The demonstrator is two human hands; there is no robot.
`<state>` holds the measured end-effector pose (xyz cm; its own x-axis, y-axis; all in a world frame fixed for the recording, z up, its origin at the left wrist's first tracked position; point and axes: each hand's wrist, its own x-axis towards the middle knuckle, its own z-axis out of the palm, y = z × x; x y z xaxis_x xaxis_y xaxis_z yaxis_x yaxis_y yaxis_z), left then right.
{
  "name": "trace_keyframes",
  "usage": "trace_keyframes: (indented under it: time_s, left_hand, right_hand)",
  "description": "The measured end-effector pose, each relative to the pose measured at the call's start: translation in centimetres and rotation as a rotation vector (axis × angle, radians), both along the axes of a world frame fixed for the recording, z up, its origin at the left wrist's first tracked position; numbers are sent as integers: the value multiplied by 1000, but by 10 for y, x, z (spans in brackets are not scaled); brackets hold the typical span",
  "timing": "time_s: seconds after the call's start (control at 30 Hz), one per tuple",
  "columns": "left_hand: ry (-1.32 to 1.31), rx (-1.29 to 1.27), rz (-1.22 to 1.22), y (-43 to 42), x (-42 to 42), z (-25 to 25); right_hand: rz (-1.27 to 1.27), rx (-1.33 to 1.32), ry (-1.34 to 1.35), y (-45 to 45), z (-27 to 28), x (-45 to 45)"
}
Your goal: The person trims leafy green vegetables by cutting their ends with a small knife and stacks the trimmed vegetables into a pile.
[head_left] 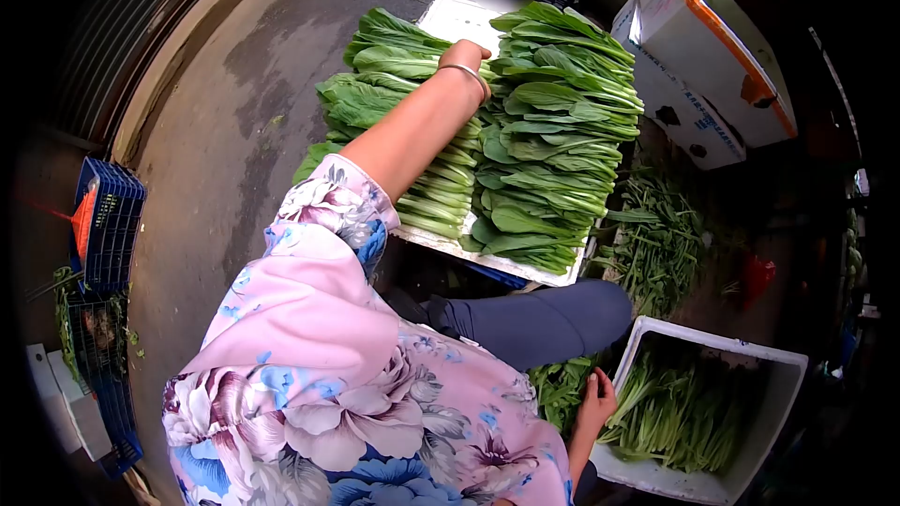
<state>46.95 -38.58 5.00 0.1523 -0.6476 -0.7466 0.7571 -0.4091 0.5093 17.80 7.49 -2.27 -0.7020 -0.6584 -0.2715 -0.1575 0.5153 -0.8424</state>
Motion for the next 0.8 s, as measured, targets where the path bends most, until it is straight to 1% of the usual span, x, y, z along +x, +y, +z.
trace_keyframes:
  time_s: [0.03,0.1,0.17,0.2,0.23,0.27,0.3,0.37,0.4,0.43,0.47,0.5,0.53,0.57,0.6,0.63,0.67,0.7,0.73,0.77,0.8]
  left_hand:
    - [-41,-17,-35,10,0,21]
    - [74,-98,-83,15,5,46]
    - [-140,-369,-322,3,13,46]
    - [-332,-456,-346,-5,10,43]
    - [-645,-711,-421,-35,17,13]
    - [-965,-675,-404,-55,20,-10]
    - [-1424,-729,-475,-73,33,-36]
    - [-1657,-692,-798,-84,55,-92]
    - [-1816,-461,-1065,-79,61,-101]
    - [-1774,-493,-1273,-83,79,-114]
    - [-1754,-621,-1185,-92,95,-138]
    - [-1697,-665,-1112,-86,99,-136]
    - [-1698,-669,-1057,-77,99,-132]
    - [-1683,-681,-1116,-91,114,-150]
    - [-1779,-713,-1083,-80,111,-146]
    - [-1634,-780,-1048,-102,128,-170]
    - [-1264,-867,-935,-127,148,-196]
    - [-1218,-622,-908,-139,157,-182]
    - [-1246,-628,-726,-130,150,-157]
    - [-1267,-625,-544,-94,122,-113]
    - [-1232,-777,-453,-46,77,-60]
  right_hand:
    - [9,27,-1,2,-1,-1]
    - [-18,41,-30,2,-2,0]
    - [6,43,16,4,-7,0]
    - [-5,48,5,1,-4,3]
    - [-11,28,-16,-2,0,8]
    - [3,47,35,1,-6,6]
    - [12,66,88,2,-9,6]
    - [-41,76,73,4,-9,13]
    - [-44,72,62,4,-8,17]
    - [-69,80,52,7,-6,20]
    - [-70,92,74,11,-8,22]
    - [-93,167,63,13,-6,23]
    - [-88,151,128,20,-13,24]
    - [-106,93,160,26,-26,25]
    - [-112,153,127,30,-27,26]
    - [-96,203,92,31,-28,27]
    - [-113,232,74,32,-27,31]
    - [-116,255,55,31,-26,32]
    - [-131,190,86,34,-31,33]
    - [-143,133,155,38,-42,30]
    - [-186,175,198,44,-50,25]
